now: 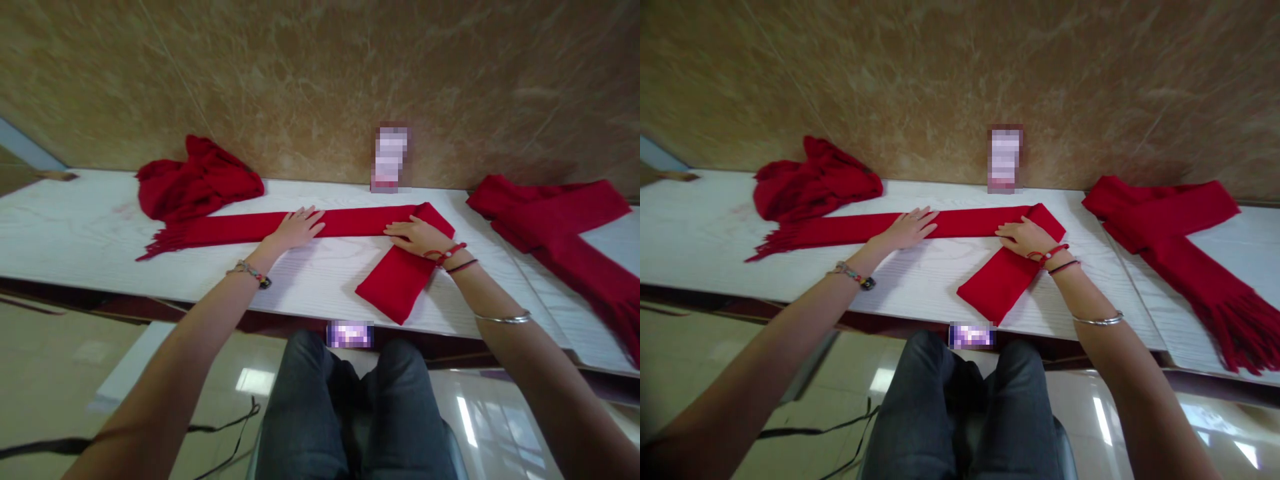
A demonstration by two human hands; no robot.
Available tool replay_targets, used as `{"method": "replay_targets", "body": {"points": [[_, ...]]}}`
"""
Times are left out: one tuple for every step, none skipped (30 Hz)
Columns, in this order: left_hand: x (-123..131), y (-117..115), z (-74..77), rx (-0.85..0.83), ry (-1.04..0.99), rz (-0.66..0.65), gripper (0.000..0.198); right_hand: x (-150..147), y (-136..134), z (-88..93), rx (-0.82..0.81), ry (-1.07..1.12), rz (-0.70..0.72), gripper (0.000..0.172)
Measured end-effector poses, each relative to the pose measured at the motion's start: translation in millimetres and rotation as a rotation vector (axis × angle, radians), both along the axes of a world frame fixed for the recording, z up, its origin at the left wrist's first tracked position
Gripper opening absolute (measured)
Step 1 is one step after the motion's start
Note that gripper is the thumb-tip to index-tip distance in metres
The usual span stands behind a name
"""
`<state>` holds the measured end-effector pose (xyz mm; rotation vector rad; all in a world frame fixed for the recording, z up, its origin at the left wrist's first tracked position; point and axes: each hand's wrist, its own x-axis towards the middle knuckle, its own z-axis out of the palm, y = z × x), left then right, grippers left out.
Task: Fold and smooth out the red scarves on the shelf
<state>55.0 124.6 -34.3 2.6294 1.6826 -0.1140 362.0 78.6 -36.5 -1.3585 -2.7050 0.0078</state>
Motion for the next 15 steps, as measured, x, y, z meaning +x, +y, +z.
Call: {"method": "replay_targets", "body": {"points": [[-22.3,0.6,-1.1,0.023,0.013,0.034,0.053,-0.6,0.0,-0.4,0.008,-0.001,-0.008,0.037],[-45.0,0.5,-2.0,0.04,0.027,0.073,0.053,-1.2,-0.1,-0.7,0.017,0.001,-0.016,0.037],[-67.5,-0.5,-2.6,0.054,0.046,0.107,0.052,-1.8,-0.3,-1.0,0.027,0.004,-0.022,0.037],[-89.2,-2.3,-3.1,0.058,0.063,0.137,0.052,-2.3,-0.6,-1.4,0.036,0.006,-0.024,0.036],[-109.6,-4.8,-3.3,0.064,0.077,0.161,0.053,-2.6,-1.0,-1.6,0.047,0.007,-0.024,0.036],[-128.3,-8.0,-3.4,0.064,0.086,0.192,0.053,-2.8,-1.4,-1.9,0.061,0.006,-0.018,0.035],[-145.1,-11.5,-3.5,0.068,0.083,0.234,0.052,-3.0,-1.6,-2.0,0.082,0.004,-0.011,0.035],[-159.8,-15.1,-3.8,0.072,0.077,0.269,0.053,-3.2,-1.7,-2.0,0.108,0.0,-0.002,0.034],[-172.3,-18.5,-4.1,0.079,0.068,0.306,0.053,-3.7,-1.4,-1.7,0.138,-0.006,0.008,0.033],[-182.6,-21.4,-4.6,0.085,0.058,0.339,0.053,-4.7,-0.6,-1.1,0.168,-0.016,0.016,0.031],[-190.6,-23.7,-5.0,0.092,0.051,0.365,0.054,-6.6,0.7,-0.1,0.194,-0.028,0.021,0.03],[-196.6,-25.2,-5.2,0.093,0.048,0.386,0.054,-9.7,2.8,1.4,0.213,-0.041,0.023,0.03],[-200.7,-25.7,-4.9,0.088,0.052,0.4,0.054,-14.3,5.6,3.3,0.225,-0.048,0.022,0.03],[-203.2,-25.2,-3.9,0.078,0.062,0.407,0.054,-20.6,9.1,5.7,0.229,-0.047,0.023,0.03],[-204.4,-23.7,-2.0,0.07,0.078,0.408,0.054,-28.7,13.4,8.5,0.229,-0.036,0.025,0.03]]}}
